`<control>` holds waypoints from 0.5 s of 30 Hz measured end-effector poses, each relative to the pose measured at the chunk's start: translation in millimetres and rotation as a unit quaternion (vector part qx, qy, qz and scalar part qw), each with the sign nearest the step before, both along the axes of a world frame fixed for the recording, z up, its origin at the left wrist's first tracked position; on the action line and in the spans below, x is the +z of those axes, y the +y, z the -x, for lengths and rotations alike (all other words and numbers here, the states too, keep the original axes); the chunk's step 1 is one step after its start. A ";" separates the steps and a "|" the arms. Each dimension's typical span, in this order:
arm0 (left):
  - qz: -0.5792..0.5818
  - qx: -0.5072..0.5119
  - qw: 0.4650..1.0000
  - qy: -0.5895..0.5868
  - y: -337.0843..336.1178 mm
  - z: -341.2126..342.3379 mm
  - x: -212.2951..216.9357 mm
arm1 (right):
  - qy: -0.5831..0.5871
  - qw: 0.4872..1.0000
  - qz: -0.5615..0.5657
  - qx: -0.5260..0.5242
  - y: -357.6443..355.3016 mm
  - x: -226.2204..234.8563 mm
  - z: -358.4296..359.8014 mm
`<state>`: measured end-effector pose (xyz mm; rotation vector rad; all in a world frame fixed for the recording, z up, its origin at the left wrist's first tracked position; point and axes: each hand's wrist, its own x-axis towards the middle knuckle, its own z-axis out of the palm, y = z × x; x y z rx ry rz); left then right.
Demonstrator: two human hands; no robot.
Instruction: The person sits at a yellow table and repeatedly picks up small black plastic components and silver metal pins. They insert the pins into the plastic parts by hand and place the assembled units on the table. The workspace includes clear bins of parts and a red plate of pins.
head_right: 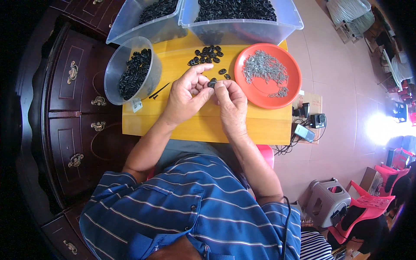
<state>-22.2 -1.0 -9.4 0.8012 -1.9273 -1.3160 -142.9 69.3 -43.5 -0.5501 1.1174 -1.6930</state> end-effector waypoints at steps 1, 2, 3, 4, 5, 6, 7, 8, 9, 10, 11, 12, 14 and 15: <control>-0.017 0.001 1.000 0.008 0.5 1.0 -1.1 | 0.003 1.000 0.001 -0.004 -0.1 0.5 -0.6; -0.040 0.003 0.999 0.024 1.0 2.7 -2.0 | 0.006 1.000 0.002 -0.008 -0.1 1.0 -0.9; -0.064 0.006 0.997 0.039 1.4 4.4 -2.6 | 0.007 1.000 0.002 -0.009 -0.1 1.7 -0.9; -0.087 0.009 0.995 0.054 1.4 5.3 -3.0 | 0.008 1.000 0.001 -0.011 -0.3 2.5 -0.8; -0.104 0.004 0.993 0.061 1.1 5.3 -3.1 | 0.010 1.000 0.001 -0.012 -0.4 3.1 -0.7; -0.120 -0.001 0.991 0.067 0.6 5.3 -2.9 | 0.012 1.000 0.000 -0.012 -0.3 3.6 -0.3; -0.136 -0.007 0.988 0.073 0.3 5.1 -2.5 | 0.014 1.000 0.000 -0.012 -0.2 3.9 0.2; -0.137 -0.012 0.988 0.068 -0.1 4.3 -1.4 | 0.016 1.000 -0.001 -0.011 -0.2 4.0 0.5; -0.137 -0.018 0.988 0.063 -0.7 2.9 0.1 | 0.016 1.000 -0.002 -0.013 -0.3 3.9 0.6; -0.137 -0.023 0.989 0.057 -1.1 2.2 0.8 | 0.017 1.000 -0.004 -0.015 -0.3 3.7 0.6; -0.136 -0.016 0.989 0.062 0.0 2.2 0.0 | 0.018 1.000 -0.006 -0.016 -0.2 3.5 0.5; -0.135 -0.009 0.988 0.068 1.9 2.4 -1.6 | 0.013 1.000 -0.005 -0.019 -0.1 3.1 0.5; -0.132 0.006 0.988 0.077 4.3 3.4 -4.1 | 0.004 1.000 -0.004 -0.024 0.3 2.3 0.7; -0.131 0.013 0.988 0.081 5.7 4.0 -5.3 | 0.006 1.000 -0.005 -0.024 0.6 2.4 0.8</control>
